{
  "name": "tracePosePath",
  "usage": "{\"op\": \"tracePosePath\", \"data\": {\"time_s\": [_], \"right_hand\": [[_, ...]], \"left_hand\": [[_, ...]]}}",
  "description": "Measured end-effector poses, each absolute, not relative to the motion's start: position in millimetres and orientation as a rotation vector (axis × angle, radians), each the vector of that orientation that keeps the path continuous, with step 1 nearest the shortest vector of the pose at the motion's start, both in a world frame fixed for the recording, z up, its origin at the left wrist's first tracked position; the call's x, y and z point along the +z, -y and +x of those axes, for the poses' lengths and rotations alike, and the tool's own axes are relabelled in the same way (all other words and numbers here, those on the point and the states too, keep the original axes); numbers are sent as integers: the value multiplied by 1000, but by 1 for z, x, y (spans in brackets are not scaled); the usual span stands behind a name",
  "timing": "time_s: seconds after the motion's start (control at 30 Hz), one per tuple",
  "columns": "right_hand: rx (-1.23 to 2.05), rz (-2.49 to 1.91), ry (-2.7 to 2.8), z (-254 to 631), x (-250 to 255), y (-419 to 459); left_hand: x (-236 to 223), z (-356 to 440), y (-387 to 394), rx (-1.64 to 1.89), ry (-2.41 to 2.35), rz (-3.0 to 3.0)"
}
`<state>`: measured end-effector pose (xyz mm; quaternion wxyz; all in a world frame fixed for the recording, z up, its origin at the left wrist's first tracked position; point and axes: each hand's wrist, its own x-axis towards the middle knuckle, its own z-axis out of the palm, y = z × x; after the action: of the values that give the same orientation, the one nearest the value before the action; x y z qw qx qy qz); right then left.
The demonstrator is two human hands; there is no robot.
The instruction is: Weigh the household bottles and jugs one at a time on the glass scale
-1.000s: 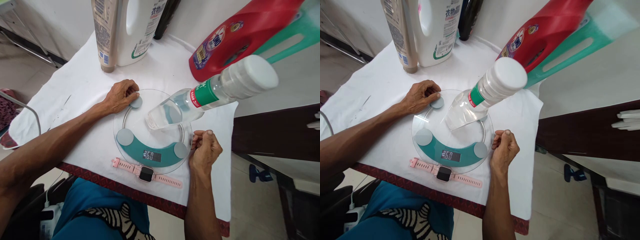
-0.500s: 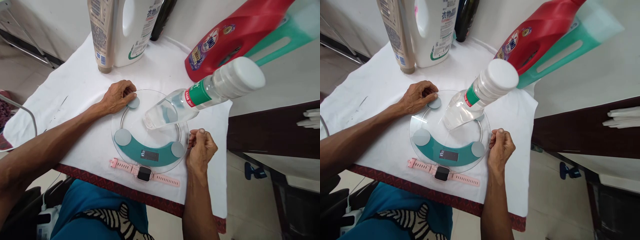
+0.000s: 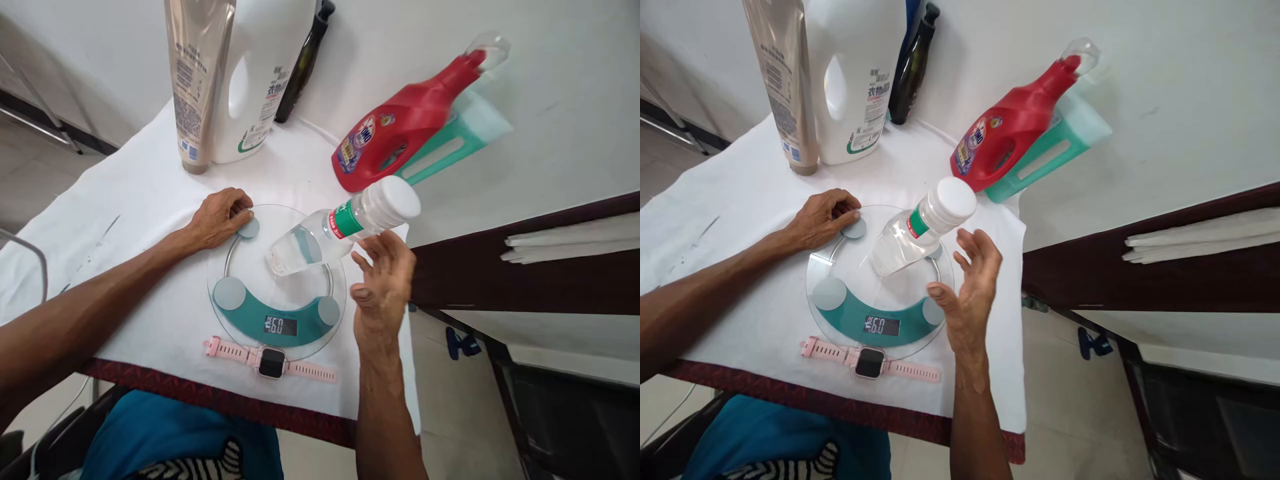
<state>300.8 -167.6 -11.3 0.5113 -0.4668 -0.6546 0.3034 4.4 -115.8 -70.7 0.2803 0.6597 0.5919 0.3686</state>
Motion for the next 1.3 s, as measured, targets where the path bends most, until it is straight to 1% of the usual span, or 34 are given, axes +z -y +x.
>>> {"op": "tracePosePath", "data": {"time_s": [0.1, 0.27, 0.5, 0.63, 0.7, 0.77, 0.83, 0.93, 1.07, 1.17, 1.3], "right_hand": [[826, -1064, 1656, 272, -6, 159], [882, -1139, 1578, 237, -8, 150], [742, -1359, 1607, 236, 3, 158], [699, -1372, 1516, 243, 3, 163], [736, -1342, 1388, 254, 7, 162], [701, -1317, 1232, 273, 14, 156], [572, -1318, 1129, 302, 22, 146], [332, -1373, 1165, 354, 28, 121], [145, -1500, 1197, 408, 17, 77], [78, -1628, 1156, 423, 5, 40], [46, -1693, 1125, 418, -7, -15]], "left_hand": [[-70, 4, 117, 970, -1590, 1766], [-69, 3, 118, 956, -1595, 1777], [-73, 1, 116, 978, -1579, 1796], [-72, 1, 116, 985, -1564, 1777], [-70, 1, 117, 990, -1559, 1755], [-68, 1, 118, 994, -1558, 1739], [-68, 1, 119, 994, -1564, 1737], [-67, 2, 120, 990, -1578, 1739], [-65, 2, 120, 977, -1602, 1729], [-63, 4, 120, 973, -1614, 1711], [-61, 6, 119, 957, -1620, 1710]]}}
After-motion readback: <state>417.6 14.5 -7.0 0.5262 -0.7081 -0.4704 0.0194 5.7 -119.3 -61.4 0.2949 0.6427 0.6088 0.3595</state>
